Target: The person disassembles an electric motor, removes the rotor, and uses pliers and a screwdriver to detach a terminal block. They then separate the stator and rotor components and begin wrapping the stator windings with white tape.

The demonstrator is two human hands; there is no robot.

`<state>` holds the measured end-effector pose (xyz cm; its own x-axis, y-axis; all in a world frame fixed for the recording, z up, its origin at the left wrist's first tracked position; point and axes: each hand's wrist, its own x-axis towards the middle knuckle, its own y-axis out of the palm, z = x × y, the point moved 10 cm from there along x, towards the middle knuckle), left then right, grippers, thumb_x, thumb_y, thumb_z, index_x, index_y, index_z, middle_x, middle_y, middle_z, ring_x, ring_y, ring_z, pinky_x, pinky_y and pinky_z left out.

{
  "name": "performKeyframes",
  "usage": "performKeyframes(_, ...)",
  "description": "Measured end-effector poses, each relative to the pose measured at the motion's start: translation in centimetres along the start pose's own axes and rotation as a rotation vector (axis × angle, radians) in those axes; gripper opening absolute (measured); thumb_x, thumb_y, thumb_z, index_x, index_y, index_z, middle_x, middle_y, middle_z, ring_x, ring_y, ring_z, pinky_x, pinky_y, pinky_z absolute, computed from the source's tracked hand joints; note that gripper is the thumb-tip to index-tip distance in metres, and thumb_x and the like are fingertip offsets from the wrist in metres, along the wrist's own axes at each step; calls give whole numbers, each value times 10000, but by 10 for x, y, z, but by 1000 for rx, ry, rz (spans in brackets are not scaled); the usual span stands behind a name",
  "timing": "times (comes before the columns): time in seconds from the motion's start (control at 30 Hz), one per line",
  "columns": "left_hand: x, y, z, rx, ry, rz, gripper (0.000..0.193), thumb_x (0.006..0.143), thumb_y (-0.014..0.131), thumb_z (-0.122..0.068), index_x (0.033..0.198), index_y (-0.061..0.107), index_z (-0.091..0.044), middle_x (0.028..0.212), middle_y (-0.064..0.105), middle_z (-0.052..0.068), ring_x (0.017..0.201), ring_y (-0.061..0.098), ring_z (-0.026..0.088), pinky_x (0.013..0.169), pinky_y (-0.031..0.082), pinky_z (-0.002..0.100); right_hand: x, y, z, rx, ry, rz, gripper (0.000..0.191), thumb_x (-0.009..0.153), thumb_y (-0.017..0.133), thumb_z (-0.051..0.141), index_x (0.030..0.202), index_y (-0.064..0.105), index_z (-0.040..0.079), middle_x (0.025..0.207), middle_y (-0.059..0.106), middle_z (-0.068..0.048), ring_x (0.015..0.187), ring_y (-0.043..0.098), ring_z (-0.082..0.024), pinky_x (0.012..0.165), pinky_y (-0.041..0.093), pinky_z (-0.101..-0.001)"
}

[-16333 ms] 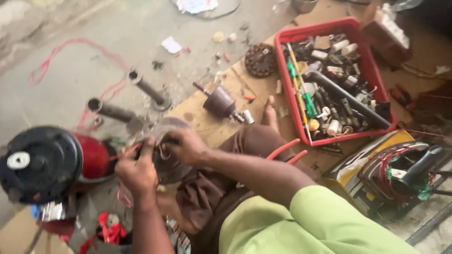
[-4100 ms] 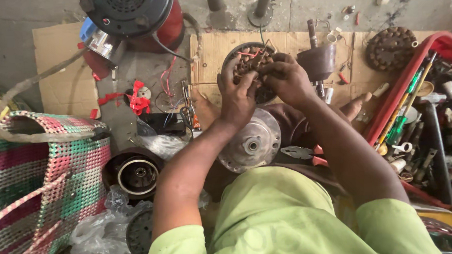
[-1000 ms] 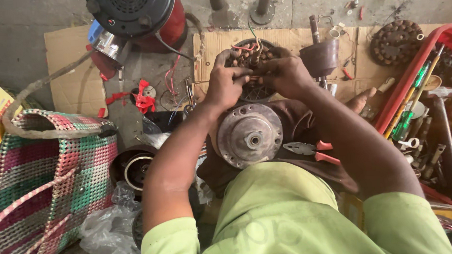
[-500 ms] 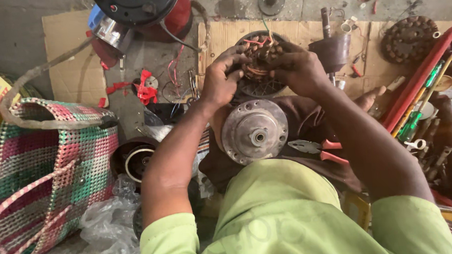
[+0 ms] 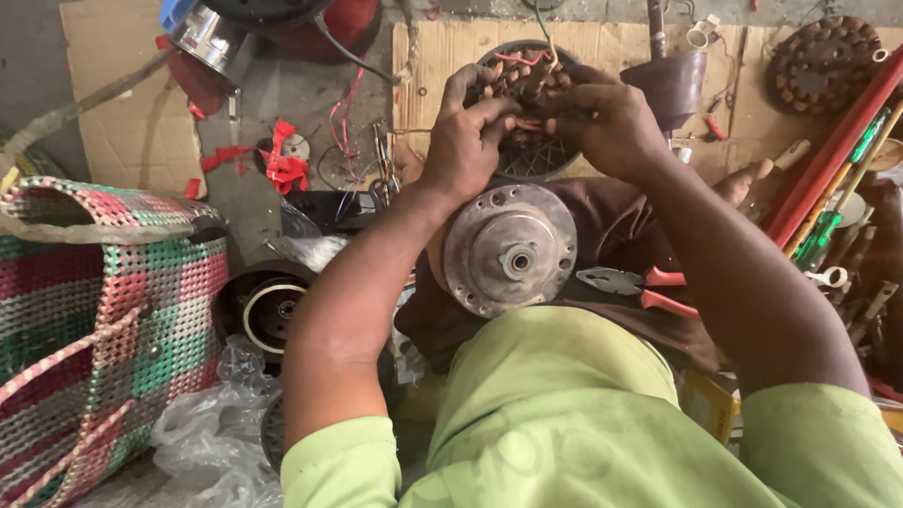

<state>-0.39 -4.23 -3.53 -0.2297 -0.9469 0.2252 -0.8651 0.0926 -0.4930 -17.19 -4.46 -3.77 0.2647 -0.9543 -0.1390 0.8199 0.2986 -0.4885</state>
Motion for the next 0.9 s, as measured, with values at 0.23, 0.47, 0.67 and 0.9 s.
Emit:
performKeyframes(0.23,-1,0,0,-45,-12,-13,204,914,778,-51,1115,772,-86,1386,502,153,1304,564,311,1111,508,387,-2,8,12,-31,-74,-33,301,844,837,103,1138,797,147,1523,496,-201,1288,606,-287,962,557,-365)
performKeyframes(0.47,4,1,6,-19,-62,31,198,855,825,-68,1053,817,-66,1348,522,141,1295,546,315,1107,477,389,-5,7,10,-114,-47,-148,280,833,865,121,1109,830,147,1518,538,-209,1294,625,-336,1061,541,-400)
performKeyframes(0.67,6,4,0,-3,-51,63,224,830,889,-138,1034,819,-79,1360,451,222,1298,503,368,1118,436,417,-6,8,9,-94,50,-175,238,845,873,163,1072,809,128,1490,554,-192,1241,654,-302,1031,545,-370)
performKeyframes(0.9,-4,4,-8,53,-56,-41,183,836,853,-131,1013,823,-95,1427,454,194,1345,527,353,1142,464,407,-14,-3,-4,264,14,-60,399,917,713,28,1312,682,67,1436,620,-152,1272,636,-221,1076,518,-330)
